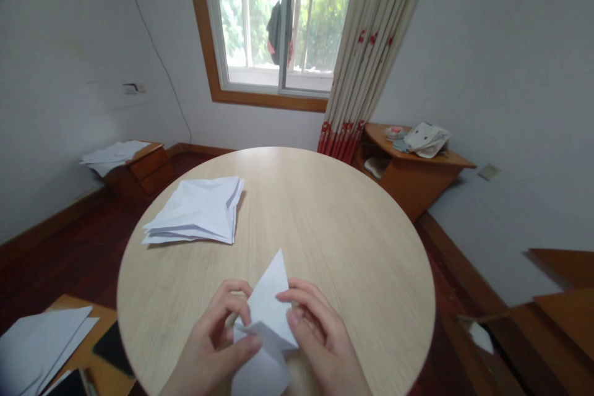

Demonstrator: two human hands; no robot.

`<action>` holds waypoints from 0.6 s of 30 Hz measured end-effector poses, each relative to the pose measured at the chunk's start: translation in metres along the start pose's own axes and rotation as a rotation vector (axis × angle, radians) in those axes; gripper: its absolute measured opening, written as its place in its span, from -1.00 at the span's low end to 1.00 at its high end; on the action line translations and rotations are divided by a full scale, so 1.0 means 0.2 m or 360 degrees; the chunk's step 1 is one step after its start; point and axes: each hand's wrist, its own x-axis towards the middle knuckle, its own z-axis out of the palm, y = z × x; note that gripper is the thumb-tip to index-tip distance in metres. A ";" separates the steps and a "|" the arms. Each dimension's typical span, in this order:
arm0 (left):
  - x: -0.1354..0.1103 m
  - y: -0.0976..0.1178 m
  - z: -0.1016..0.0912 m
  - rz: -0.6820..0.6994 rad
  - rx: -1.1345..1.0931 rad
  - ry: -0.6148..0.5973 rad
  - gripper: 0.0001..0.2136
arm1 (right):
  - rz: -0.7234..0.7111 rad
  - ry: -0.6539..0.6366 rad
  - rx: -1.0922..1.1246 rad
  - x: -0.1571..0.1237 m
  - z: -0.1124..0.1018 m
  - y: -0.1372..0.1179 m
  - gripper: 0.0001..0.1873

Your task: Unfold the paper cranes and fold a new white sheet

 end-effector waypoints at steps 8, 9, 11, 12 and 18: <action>0.01 0.01 0.00 0.0204 -0.0022 0.0189 -0.79 | 0.0183 -0.0530 0.0087 0.01 -0.02 -0.11 -0.62; 0.01 0.02 0.01 0.0093 -0.0117 0.0229 -0.79 | 0.0171 -0.0587 0.0080 0.00 -0.02 -0.11 -0.59; 0.03 0.02 0.05 -0.0161 -0.0317 0.0333 -0.76 | 0.0160 -0.0598 0.0082 -0.01 -0.01 -0.10 -0.57; 0.03 0.02 0.07 -0.0267 -0.0404 0.0397 -0.75 | 0.0167 -0.0545 0.0097 -0.02 -0.01 -0.08 -0.58; 0.06 -0.02 0.12 -0.0390 -0.0421 0.0650 -0.70 | -0.0042 -0.0121 -0.0022 -0.06 0.05 0.00 -0.52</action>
